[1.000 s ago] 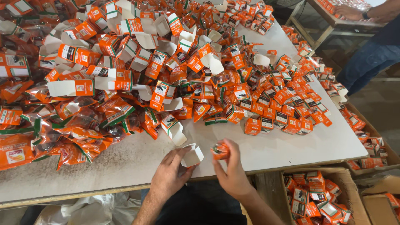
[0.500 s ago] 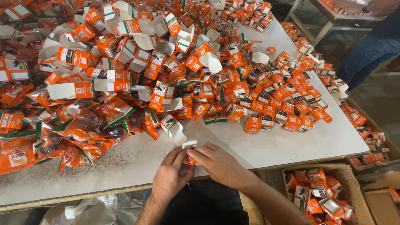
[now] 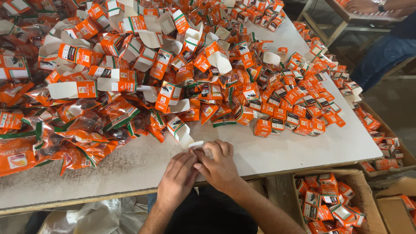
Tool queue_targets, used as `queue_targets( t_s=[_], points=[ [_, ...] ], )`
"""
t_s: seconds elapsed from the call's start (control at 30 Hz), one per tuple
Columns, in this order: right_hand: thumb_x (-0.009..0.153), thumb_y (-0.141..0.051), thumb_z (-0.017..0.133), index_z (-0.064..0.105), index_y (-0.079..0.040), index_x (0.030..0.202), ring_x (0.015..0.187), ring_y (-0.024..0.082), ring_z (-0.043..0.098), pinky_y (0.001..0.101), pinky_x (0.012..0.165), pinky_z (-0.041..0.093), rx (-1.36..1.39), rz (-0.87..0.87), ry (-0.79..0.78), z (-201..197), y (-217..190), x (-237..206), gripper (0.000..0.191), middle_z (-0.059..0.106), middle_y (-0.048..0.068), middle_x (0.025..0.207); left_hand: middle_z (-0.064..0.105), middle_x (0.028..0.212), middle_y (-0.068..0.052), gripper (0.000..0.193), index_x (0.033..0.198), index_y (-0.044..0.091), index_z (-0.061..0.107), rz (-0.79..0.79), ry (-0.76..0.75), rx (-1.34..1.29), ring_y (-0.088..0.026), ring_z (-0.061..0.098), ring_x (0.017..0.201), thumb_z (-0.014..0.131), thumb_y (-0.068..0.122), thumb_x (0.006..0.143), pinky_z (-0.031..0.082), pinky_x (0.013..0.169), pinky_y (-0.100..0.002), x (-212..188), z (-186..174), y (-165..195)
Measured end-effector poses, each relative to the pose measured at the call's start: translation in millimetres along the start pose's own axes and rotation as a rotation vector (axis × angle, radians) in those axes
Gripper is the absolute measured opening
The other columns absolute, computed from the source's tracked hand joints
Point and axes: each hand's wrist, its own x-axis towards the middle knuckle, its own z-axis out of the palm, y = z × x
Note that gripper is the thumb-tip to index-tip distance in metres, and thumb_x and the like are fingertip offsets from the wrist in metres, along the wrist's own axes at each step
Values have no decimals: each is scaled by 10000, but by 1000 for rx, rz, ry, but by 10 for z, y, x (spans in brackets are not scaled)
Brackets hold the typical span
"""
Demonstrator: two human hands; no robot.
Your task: The person picks up small orange blister-packed toy vehicles from a pile on the table, opens a small white paperboard box, places a packaged toy inside, closes the box, and sets the packed box aside, repeating this packing cycle throughout the clip.
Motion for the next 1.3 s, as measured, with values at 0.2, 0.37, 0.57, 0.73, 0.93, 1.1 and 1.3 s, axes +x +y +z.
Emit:
queue_targets(
  t_s=[0.2, 0.37, 0.57, 0.73, 0.93, 1.1, 1.3],
  points=[
    [998, -125, 631, 639, 8, 1313, 1277, 371, 501, 444, 1071, 429, 379, 214, 5, 29, 43, -101, 342, 512, 167, 1351, 667, 1229, -84, 451, 1182, 34, 683, 2, -114, 78, -325, 612, 1179, 785, 55, 742, 520, 982, -464, 119, -59, 43],
    [968, -69, 660, 643, -17, 1352, 1187, 313, 589, 402, 1014, 506, 451, 229, 26, 11, 78, -230, 388, 553, 151, 1358, 662, 1246, -101, 439, 1182, 29, 687, -12, -154, 82, -335, 618, 1180, 769, 35, 750, 555, 960, -425, 79, -22, 4],
    [936, -36, 710, 695, -73, 1225, 1257, 348, 552, 367, 978, 498, 328, 147, 61, 162, 173, -236, 292, 555, 184, 1415, 597, 1305, -184, 306, 1068, 59, 686, -181, -139, -47, -331, 686, 1112, 795, 93, 785, 599, 828, -404, 27, 63, -9],
    [953, -94, 741, 562, -67, 1331, 1049, 301, 658, 363, 958, 548, 653, 550, -97, 199, 204, -249, 419, 689, 120, 1164, 655, 1301, -126, 286, 991, 78, 660, -177, -141, -117, -344, 699, 1071, 829, 100, 760, 603, 835, -405, 14, 71, -70],
    [933, -36, 687, 631, -26, 1254, 1166, 362, 630, 395, 986, 519, 602, 128, -95, 6, 152, -152, 325, 623, 180, 1259, 678, 1322, -100, 421, 1102, 61, 529, -308, -190, -131, -346, 697, 1072, 792, 57, 773, 595, 821, -414, -46, 73, -77],
    [954, -64, 706, 637, -48, 1253, 1140, 352, 669, 407, 956, 557, 501, 222, -12, 60, 9, -152, 307, 660, 153, 1263, 671, 1301, -116, 482, 1187, 61, 531, -291, -176, -147, -357, 681, 1108, 808, 84, 793, 584, 861, -419, -31, 8, -72],
    [905, -122, 787, 650, -68, 1237, 955, 270, 695, 401, 834, 530, 212, 61, 111, 125, -78, -191, 363, 694, 106, 1273, 658, 1326, -139, 455, 1193, 52, 585, -203, -219, -149, -369, 674, 1131, 783, 61, 783, 581, 884, -419, 18, -140, -21]
  ],
)
